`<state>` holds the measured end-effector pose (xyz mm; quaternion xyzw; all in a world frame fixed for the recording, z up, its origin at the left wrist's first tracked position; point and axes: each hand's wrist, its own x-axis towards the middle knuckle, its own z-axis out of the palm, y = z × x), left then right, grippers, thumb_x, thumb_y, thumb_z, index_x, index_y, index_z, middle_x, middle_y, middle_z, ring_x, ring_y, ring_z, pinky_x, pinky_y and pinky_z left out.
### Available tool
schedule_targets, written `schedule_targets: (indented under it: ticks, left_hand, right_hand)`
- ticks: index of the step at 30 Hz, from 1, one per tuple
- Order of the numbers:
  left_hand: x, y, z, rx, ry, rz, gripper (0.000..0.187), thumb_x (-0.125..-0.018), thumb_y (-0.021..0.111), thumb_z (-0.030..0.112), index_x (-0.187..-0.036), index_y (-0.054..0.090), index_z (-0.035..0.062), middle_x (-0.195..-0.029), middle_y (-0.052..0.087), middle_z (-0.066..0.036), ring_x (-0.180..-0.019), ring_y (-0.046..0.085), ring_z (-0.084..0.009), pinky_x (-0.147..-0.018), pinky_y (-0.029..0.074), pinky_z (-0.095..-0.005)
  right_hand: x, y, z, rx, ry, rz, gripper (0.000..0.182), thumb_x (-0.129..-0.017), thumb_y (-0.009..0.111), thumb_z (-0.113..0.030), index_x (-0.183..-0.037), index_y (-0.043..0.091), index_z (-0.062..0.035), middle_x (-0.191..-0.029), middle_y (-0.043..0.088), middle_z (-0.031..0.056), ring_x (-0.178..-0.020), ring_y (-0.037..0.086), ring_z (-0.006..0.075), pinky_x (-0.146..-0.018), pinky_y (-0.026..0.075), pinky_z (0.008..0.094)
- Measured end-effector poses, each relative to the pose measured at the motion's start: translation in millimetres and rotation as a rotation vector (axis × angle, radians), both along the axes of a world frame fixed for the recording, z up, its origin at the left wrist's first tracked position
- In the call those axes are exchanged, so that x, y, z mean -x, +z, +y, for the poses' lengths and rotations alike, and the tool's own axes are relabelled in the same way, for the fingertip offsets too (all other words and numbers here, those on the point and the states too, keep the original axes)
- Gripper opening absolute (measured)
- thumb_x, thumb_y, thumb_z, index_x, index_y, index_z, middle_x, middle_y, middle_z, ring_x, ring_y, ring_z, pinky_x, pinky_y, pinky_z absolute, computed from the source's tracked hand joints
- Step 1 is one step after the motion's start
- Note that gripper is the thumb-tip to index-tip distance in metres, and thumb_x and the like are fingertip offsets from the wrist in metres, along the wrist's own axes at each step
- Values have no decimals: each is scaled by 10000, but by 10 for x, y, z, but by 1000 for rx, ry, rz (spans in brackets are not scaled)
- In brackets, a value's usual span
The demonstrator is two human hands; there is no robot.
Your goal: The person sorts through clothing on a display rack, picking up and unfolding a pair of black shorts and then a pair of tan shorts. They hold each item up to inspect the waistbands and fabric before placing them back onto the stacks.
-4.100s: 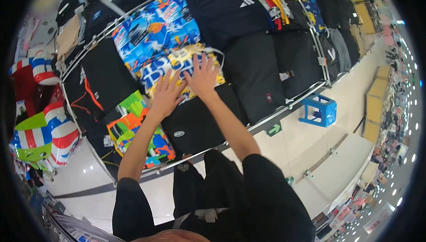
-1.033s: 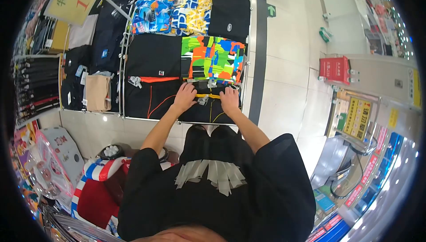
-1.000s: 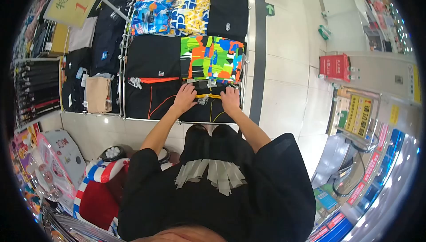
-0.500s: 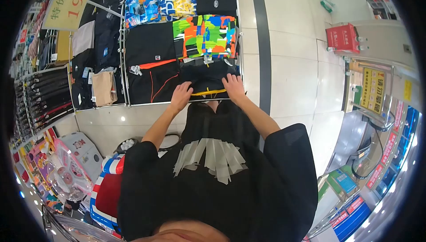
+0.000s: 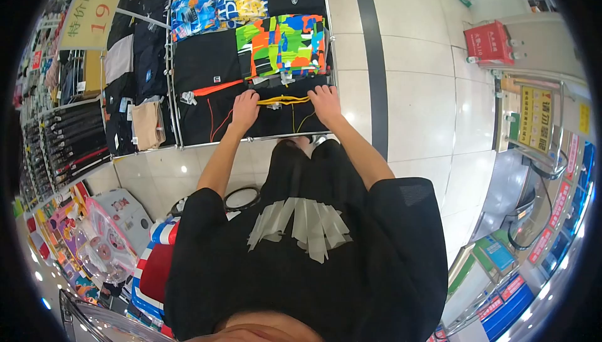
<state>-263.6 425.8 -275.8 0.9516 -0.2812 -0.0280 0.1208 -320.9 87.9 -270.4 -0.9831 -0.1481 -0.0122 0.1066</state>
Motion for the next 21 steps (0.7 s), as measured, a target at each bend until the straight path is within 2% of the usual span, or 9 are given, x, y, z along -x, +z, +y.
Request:
schedule_targets:
  ticks: [3,4,6,7,8,14,16,19,21]
  left_hand:
    - [-264,-185,-137,-142,129,180,457,-848,854,180,-1236,631,90,-1288,647,-113,-1271,635,-328,-1056,492,-477]
    - [-334,-273,-151,-175,137,187,585,-836,879,285,-1325,621,96,-1300,662,-109,-1277,637,-318,-1059,482,-481]
    - [-402,-394,-155,-155,96,206,656,-833,895,342,-1370,612,94,-1363,658,-104,-1300,635,-321,-1074,476,-497]
    - [-474,-439,-170,-144,74,212,692,-832,903,371,-1393,608,93,-1394,656,-102,-1312,634,-323,-1081,472,-504]
    - [-564,-487,-186,-231,52,310,737,-827,912,442,-1409,622,97,-1475,647,-108,-1351,625,-322,-1096,465,-520]
    - [-911,-421,-277,-288,-45,593,692,-805,921,460,-1334,675,88,-1281,768,-131,-1284,682,-348,-1081,485,-496]
    - [-909,-496,-230,-241,-121,540,703,-804,923,442,-1338,650,76,-1218,782,-150,-1221,715,-368,-1036,525,-508]
    - [-870,-430,-255,-180,-93,632,661,-820,915,418,-1295,615,69,-1190,776,-192,-1152,734,-417,-999,549,-534]
    - [-757,-272,-252,-156,-86,700,634,-833,909,398,-1271,594,66,-1185,767,-214,-1121,737,-443,-975,560,-547]
  right_hand:
    - [-188,-205,21,20,-62,-8,313,-931,698,-144,-1242,731,-138,-1157,668,59,-1174,640,261,-1022,464,466]
    - [-243,-251,42,25,-81,-17,348,-928,713,-149,-1275,722,-133,-1196,678,63,-1208,642,264,-1051,462,472]
    - [-338,-295,71,8,-38,13,440,-906,770,-177,-1335,690,-125,-1264,679,71,-1269,633,267,-1105,448,481]
    - [-412,-303,81,1,-19,25,491,-895,798,-191,-1365,674,-121,-1298,680,75,-1299,629,268,-1133,441,485]
    - [-475,-314,100,-7,-17,184,639,-852,872,-234,-1428,622,-115,-1336,670,82,-1347,613,276,-1190,413,506]
    - [-751,-396,188,122,46,337,705,-795,915,-291,-1399,598,-107,-1296,666,69,-1326,626,259,-1222,392,573]
    - [-815,-403,239,182,34,382,764,-752,940,-312,-1399,590,-104,-1304,677,75,-1305,649,263,-1224,380,618]
    - [-879,-271,308,231,13,522,698,-781,915,-270,-1375,591,-96,-1310,684,113,-1249,691,289,-1196,431,576]
    - [-808,-231,292,216,10,546,602,-819,874,-216,-1343,603,-94,-1291,684,138,-1209,710,305,-1118,500,534]
